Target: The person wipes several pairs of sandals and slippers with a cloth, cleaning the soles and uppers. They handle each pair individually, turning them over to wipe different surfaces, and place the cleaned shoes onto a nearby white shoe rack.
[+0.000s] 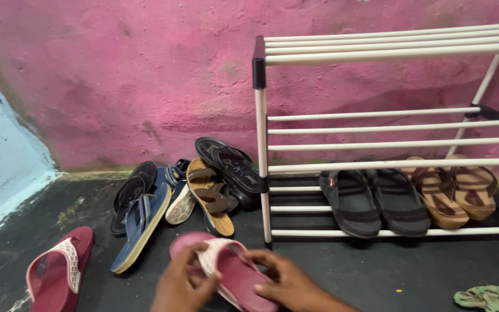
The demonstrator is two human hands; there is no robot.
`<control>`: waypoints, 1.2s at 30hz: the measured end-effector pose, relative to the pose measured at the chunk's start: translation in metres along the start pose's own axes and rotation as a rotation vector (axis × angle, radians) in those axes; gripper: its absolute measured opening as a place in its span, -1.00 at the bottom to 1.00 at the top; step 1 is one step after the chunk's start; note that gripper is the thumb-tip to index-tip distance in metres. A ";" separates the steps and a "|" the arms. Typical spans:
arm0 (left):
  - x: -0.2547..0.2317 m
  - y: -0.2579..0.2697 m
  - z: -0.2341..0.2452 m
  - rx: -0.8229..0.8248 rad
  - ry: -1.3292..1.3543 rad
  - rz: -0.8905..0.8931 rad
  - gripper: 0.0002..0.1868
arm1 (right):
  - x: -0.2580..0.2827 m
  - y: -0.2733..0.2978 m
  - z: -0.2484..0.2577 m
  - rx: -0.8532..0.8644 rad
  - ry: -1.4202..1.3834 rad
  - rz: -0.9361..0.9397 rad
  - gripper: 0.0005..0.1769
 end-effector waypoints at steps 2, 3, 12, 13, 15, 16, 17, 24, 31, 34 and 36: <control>-0.011 0.006 -0.028 0.193 -0.070 -0.006 -0.19 | -0.011 0.026 0.026 0.066 -0.049 0.052 -0.30; -0.017 0.009 -0.042 0.290 -0.106 -0.008 -0.16 | -0.020 0.041 0.043 0.049 -0.016 0.000 -0.34; -0.147 0.019 -0.148 0.410 -0.334 -0.824 -0.10 | -0.052 0.135 0.175 -0.142 -0.014 -0.244 -0.45; -0.157 0.018 -0.157 0.453 -0.330 -0.811 -0.05 | -0.051 0.138 0.182 -0.227 0.133 -0.237 -0.48; -0.171 0.017 -0.169 0.548 -0.325 -0.779 0.06 | -0.049 0.150 0.193 -0.391 0.421 -0.227 -0.52; -0.174 0.015 -0.170 0.574 -0.260 -0.732 0.04 | -0.049 0.159 0.201 -0.499 0.551 -0.279 -0.52; -0.177 0.014 -0.171 0.600 -0.196 -0.683 0.01 | -0.048 0.173 0.210 -0.606 0.683 -0.330 -0.51; -0.177 0.010 -0.193 0.686 -0.206 -0.536 -0.10 | -0.093 0.262 0.275 -0.597 1.188 -0.932 -0.32; -0.163 0.009 -0.210 0.549 -0.191 -0.665 0.21 | -0.122 0.251 0.264 -0.710 0.872 -0.667 -0.50; -0.151 0.010 -0.222 0.574 -0.190 -0.638 0.25 | -0.095 0.238 0.238 -0.809 0.679 -0.414 -0.53; -0.142 0.011 -0.233 0.620 -0.218 -0.593 0.27 | -0.070 0.224 0.213 -0.810 0.748 -0.241 -0.57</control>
Point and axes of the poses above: each hand's wrist, its own y-axis away from the middle knuckle, its own z-axis out of the back of the hand, x = y × z, the point moved 6 cm from there along -y, towards the middle knuckle, and after that the axes turned 12 degrees about -z, right-handed, at the moved point
